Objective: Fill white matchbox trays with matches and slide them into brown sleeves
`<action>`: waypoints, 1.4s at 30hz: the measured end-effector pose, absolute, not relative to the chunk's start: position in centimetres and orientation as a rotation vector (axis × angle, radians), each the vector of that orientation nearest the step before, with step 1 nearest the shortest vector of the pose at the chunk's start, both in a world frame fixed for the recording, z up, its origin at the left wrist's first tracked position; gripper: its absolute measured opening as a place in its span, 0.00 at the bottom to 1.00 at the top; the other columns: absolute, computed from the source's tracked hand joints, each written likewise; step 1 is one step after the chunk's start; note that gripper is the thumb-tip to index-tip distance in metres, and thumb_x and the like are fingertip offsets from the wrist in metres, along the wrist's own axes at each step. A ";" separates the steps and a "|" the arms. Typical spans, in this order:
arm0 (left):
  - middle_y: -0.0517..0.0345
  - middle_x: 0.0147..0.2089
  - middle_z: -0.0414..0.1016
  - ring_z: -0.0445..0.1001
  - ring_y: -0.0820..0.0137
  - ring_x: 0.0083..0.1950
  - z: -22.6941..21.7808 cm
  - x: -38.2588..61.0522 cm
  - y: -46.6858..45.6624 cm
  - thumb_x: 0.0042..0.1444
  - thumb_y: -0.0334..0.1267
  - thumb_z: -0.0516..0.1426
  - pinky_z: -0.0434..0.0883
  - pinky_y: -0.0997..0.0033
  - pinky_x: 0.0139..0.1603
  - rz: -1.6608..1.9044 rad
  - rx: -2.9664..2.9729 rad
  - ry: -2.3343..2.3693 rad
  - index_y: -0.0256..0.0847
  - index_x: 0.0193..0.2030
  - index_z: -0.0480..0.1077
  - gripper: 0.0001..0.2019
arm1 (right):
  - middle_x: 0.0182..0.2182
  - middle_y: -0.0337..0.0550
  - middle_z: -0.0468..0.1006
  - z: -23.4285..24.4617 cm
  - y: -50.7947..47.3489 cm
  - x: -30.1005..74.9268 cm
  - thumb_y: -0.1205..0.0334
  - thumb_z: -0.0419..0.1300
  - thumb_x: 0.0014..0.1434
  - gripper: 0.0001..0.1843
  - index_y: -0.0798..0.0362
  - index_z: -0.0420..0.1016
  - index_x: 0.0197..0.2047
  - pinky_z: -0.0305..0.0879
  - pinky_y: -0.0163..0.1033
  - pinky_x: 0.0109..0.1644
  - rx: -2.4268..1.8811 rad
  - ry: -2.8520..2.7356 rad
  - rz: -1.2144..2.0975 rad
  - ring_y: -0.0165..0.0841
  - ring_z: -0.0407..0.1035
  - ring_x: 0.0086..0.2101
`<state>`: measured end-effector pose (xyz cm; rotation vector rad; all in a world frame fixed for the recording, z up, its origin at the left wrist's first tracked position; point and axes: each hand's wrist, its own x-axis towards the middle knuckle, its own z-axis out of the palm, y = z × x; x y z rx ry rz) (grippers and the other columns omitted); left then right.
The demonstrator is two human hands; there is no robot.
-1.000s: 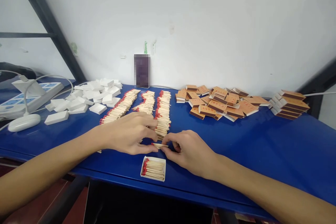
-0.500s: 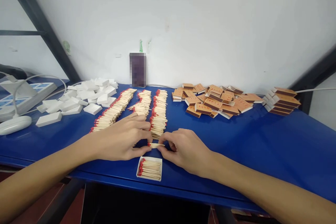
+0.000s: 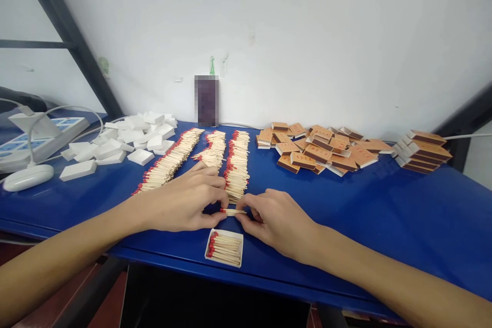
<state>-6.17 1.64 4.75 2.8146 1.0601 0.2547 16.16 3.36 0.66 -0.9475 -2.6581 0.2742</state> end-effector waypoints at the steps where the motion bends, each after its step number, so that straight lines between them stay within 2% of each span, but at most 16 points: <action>1: 0.59 0.34 0.76 0.70 0.65 0.42 4.8 -6.2 1.7 0.59 0.35 0.61 0.61 0.61 0.51 0.247 2.805 1.059 0.40 0.33 0.77 0.04 | 0.20 0.34 0.70 0.6 3.3 16.1 0.64 0.61 0.64 0.05 0.52 0.79 0.39 0.58 0.34 0.29 -0.952 -2.661 0.271 0.30 0.65 0.23; 8: 0.61 0.33 0.75 0.69 0.66 0.40 4.6 -6.2 2.2 0.59 0.34 0.61 0.61 0.64 0.50 0.224 2.749 1.044 0.39 0.34 0.75 0.03 | 0.19 0.33 0.69 0.5 3.3 16.1 0.64 0.62 0.63 0.04 0.52 0.78 0.37 0.58 0.34 0.29 -0.968 -2.644 0.285 0.30 0.65 0.22; 28: 0.63 0.31 0.72 0.67 0.67 0.38 4.8 -6.3 2.1 0.58 0.37 0.62 0.59 0.60 0.52 0.321 2.700 1.042 0.40 0.33 0.74 0.05 | 0.17 0.30 0.67 0.7 3.1 16.1 0.65 0.63 0.59 0.03 0.52 0.78 0.34 0.56 0.33 0.27 -0.888 -2.520 0.267 0.28 0.62 0.20; 33: 0.64 0.30 0.72 0.67 0.68 0.39 6.0 -6.2 0.7 0.54 0.35 0.64 0.61 0.66 0.48 0.379 2.658 0.962 0.40 0.32 0.74 0.03 | 0.15 0.28 0.64 1.7 1.0 16.4 0.64 0.61 0.61 0.06 0.51 0.77 0.32 0.58 0.34 0.29 -0.800 -2.456 0.217 0.26 0.58 0.18; 37: 0.65 0.29 0.71 0.68 0.70 0.37 6.5 -6.2 0.0 0.49 0.33 0.65 0.63 0.71 0.42 0.341 2.616 0.876 0.40 0.30 0.74 0.04 | 0.14 0.27 0.63 2.1 -0.7 16.3 0.66 0.60 0.58 0.06 0.49 0.77 0.31 0.58 0.35 0.29 -0.838 -2.485 0.324 0.26 0.57 0.17; 42: 0.63 0.29 0.72 0.69 0.67 0.39 5.9 -6.2 0.1 0.48 0.34 0.65 0.63 0.69 0.43 0.260 2.655 0.865 0.41 0.29 0.75 0.03 | 0.15 0.28 0.66 1.6 -1.0 15.8 0.64 0.60 0.59 0.06 0.48 0.78 0.31 0.56 0.35 0.29 -1.004 -2.536 0.498 0.26 0.59 0.17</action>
